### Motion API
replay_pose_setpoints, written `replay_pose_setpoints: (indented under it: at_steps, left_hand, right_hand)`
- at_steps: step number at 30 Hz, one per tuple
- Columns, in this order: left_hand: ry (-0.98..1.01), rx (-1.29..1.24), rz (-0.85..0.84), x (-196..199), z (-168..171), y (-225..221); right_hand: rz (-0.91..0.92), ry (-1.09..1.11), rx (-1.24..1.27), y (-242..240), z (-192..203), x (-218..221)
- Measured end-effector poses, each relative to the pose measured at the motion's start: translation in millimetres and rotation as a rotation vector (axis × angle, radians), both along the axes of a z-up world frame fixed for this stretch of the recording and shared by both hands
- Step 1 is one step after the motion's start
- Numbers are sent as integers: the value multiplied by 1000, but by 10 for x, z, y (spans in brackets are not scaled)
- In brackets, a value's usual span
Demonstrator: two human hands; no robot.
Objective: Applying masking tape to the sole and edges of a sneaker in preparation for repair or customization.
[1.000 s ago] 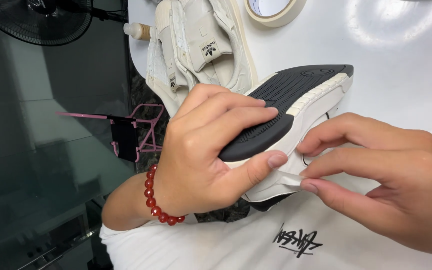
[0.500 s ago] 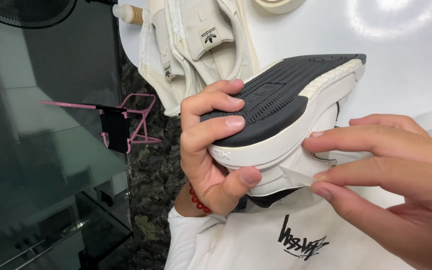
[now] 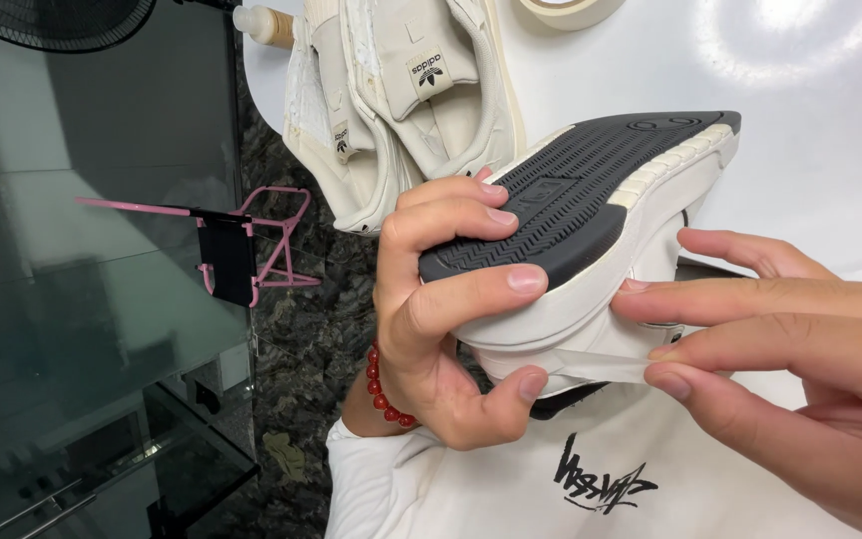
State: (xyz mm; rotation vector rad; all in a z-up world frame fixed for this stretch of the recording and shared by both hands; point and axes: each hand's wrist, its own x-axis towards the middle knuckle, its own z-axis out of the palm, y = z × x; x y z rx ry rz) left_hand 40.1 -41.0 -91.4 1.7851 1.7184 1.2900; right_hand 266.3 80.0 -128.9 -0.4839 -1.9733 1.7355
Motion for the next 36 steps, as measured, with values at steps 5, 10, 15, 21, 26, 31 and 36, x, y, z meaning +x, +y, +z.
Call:
replay_pose_setpoints:
  at_steps: [5,10,15,21,26,31,36]
  left_hand:
    - [2,-36,42,58,55,-24]
    - [-14,-64,85,124,73,-73]
    - [51,-178,203,248,247,-69]
    - [85,-216,258,293,178,-168]
    - [60,-188,284,294,85,-206]
    - [57,-116,322,264,-29,-198]
    - [181,-96,221,129,41,-32]
  right_hand:
    - [-13,-1,-27,-22,-78,1]
    - [-69,-25,-59,-47,-62,-102]
    - [-98,-164,-60,-59,-2,-185]
    - [-207,-62,3,-113,16,-340]
    - [-196,-126,48,-54,21,-358]
    - [-163,-172,60,14,64,-389]
    - [-171,-162,183,70,28,-398]
